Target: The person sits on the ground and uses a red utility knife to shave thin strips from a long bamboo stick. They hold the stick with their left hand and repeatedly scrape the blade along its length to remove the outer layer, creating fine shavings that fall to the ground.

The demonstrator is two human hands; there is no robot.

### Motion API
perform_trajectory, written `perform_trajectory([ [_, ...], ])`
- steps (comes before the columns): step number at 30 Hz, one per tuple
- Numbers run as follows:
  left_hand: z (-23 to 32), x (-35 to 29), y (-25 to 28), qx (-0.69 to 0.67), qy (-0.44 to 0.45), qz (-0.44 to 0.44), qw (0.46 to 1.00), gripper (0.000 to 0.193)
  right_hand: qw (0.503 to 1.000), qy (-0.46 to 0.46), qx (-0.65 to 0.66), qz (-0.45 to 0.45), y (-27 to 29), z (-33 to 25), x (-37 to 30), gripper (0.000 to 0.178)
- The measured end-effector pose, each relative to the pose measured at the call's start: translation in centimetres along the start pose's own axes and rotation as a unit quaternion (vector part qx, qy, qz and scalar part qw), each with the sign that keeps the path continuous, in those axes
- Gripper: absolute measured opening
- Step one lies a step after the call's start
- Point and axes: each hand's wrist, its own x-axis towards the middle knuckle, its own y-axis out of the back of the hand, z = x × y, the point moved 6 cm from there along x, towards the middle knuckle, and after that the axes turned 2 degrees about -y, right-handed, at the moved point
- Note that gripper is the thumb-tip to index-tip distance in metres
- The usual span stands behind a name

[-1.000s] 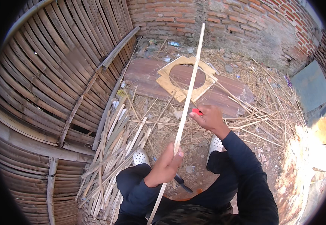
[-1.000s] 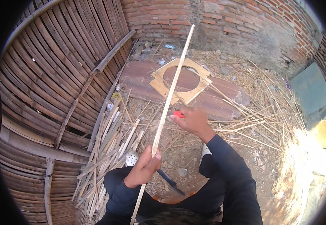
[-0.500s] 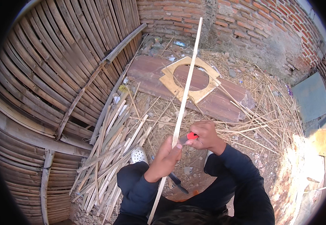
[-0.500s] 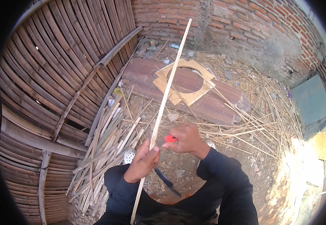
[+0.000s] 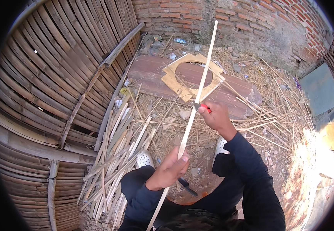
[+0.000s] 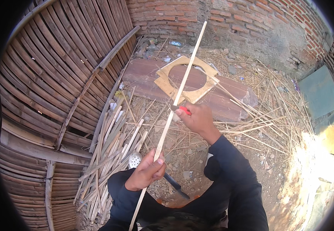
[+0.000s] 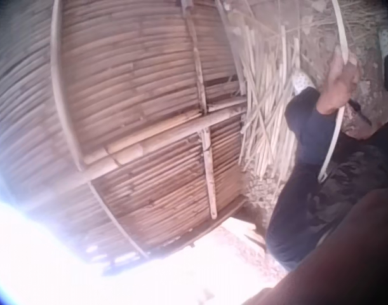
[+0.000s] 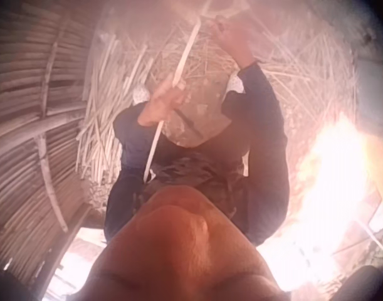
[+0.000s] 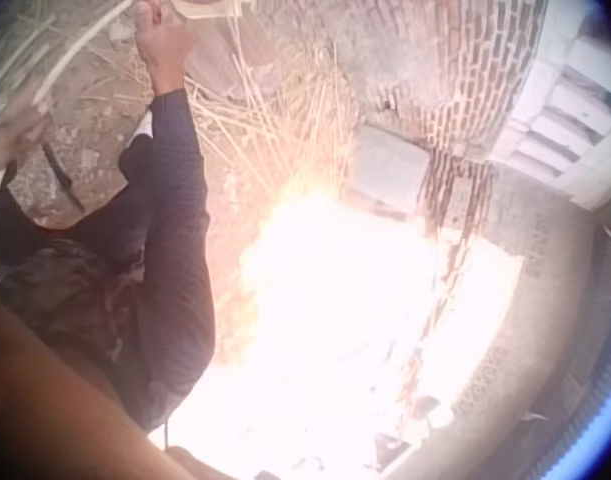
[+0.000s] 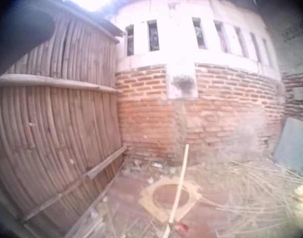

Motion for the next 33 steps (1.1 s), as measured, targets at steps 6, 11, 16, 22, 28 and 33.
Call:
perform_trajectory([
  [6, 0.0, 0.0, 0.7, 0.036, -0.003, 0.021, 0.999, 0.01, 0.995, 0.067, 0.04, -0.055, -1.0, -4.4, -2.3, 0.055],
  [11, -0.4, -0.1, 0.1, 0.15, -0.039, 0.031, 0.987, 0.012, 0.999, -0.036, 0.001, -0.021, 0.1, 0.8, -0.2, 0.056],
  [16, -0.5, 0.4, -0.4, 0.144, -0.025, 0.024, 0.989, 0.012, 0.998, -0.06, 0.005, -0.021, 0.2, 2.7, -0.1, 0.056],
  [22, -0.4, 0.1, 0.6, 0.193, -0.041, 0.041, 0.979, 0.013, 0.995, 0.091, -0.001, -0.034, 0.0, -3.2, -1.5, 0.054],
  [28, -1.7, -1.0, -1.2, 0.158, 0.015, -0.031, 0.987, 0.014, 0.993, -0.086, -0.061, 0.061, 3.5, 8.5, 1.3, 0.054],
  [33, -1.0, -0.8, -0.8, 0.149, 0.018, -0.037, 0.988, 0.015, 0.997, -0.061, 0.013, 0.055, 2.3, 5.6, -0.6, 0.057],
])
